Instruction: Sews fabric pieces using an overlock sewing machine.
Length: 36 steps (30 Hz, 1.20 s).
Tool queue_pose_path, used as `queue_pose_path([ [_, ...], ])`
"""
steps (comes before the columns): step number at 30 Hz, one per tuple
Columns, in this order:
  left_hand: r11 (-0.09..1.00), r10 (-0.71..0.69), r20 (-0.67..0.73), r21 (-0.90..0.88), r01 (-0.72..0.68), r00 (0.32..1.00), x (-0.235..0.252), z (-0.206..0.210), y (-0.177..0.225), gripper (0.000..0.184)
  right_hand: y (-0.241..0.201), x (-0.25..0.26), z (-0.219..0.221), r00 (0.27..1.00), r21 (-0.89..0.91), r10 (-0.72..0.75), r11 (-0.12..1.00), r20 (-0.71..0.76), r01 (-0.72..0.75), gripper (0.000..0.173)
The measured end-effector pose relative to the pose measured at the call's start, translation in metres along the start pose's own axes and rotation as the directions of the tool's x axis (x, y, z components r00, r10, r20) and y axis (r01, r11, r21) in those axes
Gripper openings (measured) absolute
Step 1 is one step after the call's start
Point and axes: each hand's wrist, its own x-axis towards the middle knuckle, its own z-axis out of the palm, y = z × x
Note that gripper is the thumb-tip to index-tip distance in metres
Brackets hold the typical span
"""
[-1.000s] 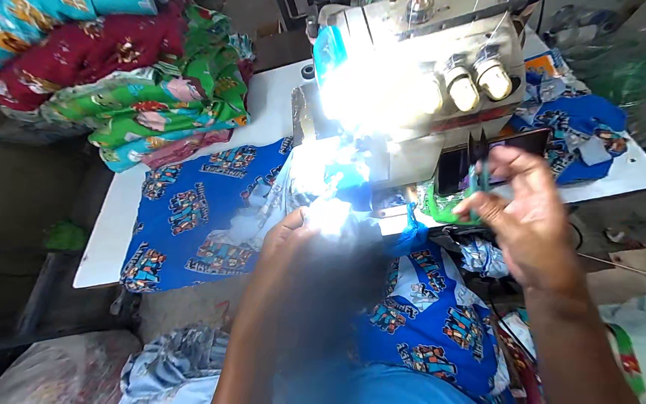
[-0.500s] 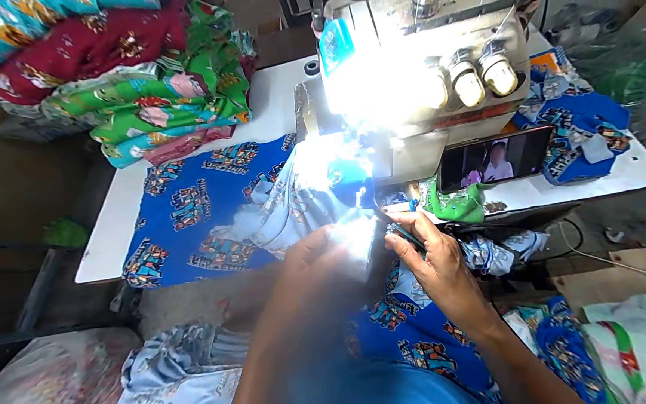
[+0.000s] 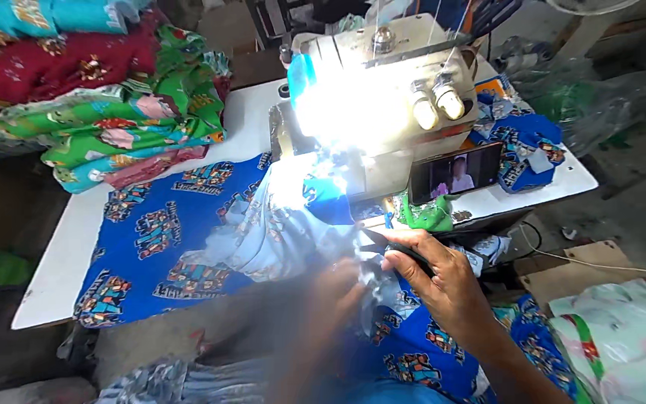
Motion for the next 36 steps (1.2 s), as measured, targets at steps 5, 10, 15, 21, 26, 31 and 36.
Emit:
queue_pose_path([
  [5, 0.990, 0.061, -0.028, 0.126, -0.057, 0.998, -0.008, -0.014, -0.001, 0.011, 0.030, 0.016, -0.040, 1.000, -0.286, -0.005, 0.958, -0.022, -0.001, 0.032],
  [10, 0.990, 0.094, -0.036, 0.113, -0.089, 0.995, -0.005, -0.019, 0.009, 0.009, 0.043, 0.063, -0.098, 0.994, -0.475, -0.113, 0.875, -0.010, 0.095, 0.021],
  [15, 0.993, 0.107, -0.029, 0.044, -0.105, 0.994, 0.000, -0.015, 0.016, 0.009, 0.055, 0.123, -0.108, 0.938, -0.548, -0.319, 0.813, -0.135, 0.198, 0.018],
  [21, 0.993, 0.108, -0.020, 0.043, -0.107, 0.994, 0.000, -0.012, 0.017, 0.008, 0.041, 0.062, -0.084, 0.949, -0.372, -0.253, 0.913, -0.190, 0.169, 0.021],
  [26, 0.986, 0.167, 0.118, 0.007, -0.169, 0.979, 0.011, -0.002, 0.019, 0.011, 0.070, -0.011, -0.015, 0.947, 0.371, 0.143, 0.895, 0.289, -0.248, 0.044],
  [31, 0.983, 0.182, 0.282, -0.053, -0.174, 0.942, 0.014, 0.014, 0.014, 0.013, 0.062, -0.034, -0.007, 0.910, 0.689, 0.307, 0.597, 0.278, -0.412, 0.013],
  [36, 0.989, 0.145, 0.333, -0.029, -0.143, 0.932, 0.011, 0.015, 0.013, 0.014, 0.080, -0.031, -0.042, 0.970, 0.423, 0.231, 0.874, 0.070, -0.239, 0.009],
])
